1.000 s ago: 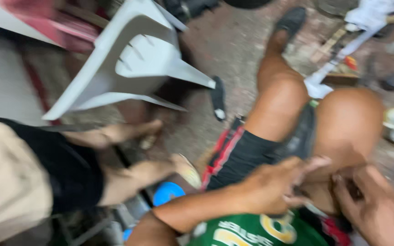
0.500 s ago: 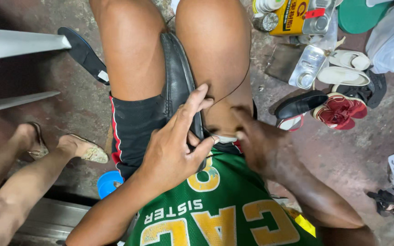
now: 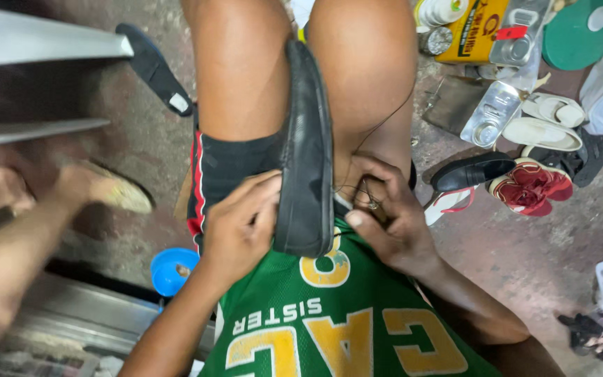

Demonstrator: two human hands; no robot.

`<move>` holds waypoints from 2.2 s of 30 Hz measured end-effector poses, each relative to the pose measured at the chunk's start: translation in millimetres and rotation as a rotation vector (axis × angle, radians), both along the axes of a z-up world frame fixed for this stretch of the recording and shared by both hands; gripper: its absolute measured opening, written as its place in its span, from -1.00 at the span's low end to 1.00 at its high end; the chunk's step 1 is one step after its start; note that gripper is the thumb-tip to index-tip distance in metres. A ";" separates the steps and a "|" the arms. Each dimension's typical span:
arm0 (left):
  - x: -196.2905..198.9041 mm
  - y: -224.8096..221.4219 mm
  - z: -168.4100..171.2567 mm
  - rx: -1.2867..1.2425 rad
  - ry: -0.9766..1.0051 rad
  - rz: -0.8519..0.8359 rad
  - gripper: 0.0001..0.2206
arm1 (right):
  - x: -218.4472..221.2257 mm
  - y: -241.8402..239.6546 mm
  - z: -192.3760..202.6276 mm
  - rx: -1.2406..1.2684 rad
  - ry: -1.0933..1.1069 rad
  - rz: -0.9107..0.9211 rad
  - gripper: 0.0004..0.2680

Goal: The person stitches the sole of a black leather shoe by hand using a needle and thread, pulling the thread through several points along the edge of the sole while holding the shoe in their lap.

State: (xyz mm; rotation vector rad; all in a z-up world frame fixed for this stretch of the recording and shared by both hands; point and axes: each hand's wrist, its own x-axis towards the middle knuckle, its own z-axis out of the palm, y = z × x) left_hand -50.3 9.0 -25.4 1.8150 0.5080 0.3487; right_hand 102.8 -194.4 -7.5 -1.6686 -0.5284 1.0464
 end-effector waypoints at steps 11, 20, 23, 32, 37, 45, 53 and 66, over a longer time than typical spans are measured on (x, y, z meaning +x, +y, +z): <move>9.6 -23.5 -36.1 -0.002 0.165 0.118 -0.79 | -17.5 40.0 -11.6 -0.117 -0.126 -0.047 -0.27; -70.8 31.7 -20.4 0.335 0.207 0.321 -0.71 | -19.3 29.2 -52.5 0.017 -0.113 -0.092 -0.25; -63.6 18.7 -11.8 0.350 0.072 0.386 -0.75 | -6.4 28.0 -64.7 0.199 -0.109 -0.010 -0.26; 6.2 -16.2 -46.3 0.118 0.135 -0.194 -0.75 | 12.2 0.1 -96.4 -0.134 -0.402 -0.017 -0.30; 18.7 -23.8 -70.3 0.088 0.175 -0.145 -0.76 | 45.6 -8.3 -136.5 -0.378 -0.487 -0.042 -0.34; 22.4 -35.5 -72.6 0.108 0.116 -0.049 -0.76 | 66.0 -6.7 -182.1 -0.536 -0.469 -0.075 -0.41; 11.8 -40.0 -54.3 -0.100 -0.164 0.309 -0.86 | 61.6 32.0 -203.6 -0.522 -0.455 -0.045 -0.48; 24.6 -51.1 -116.3 0.119 -0.017 -0.020 -0.81 | 53.5 55.7 -235.4 -0.539 -0.420 -0.040 -0.59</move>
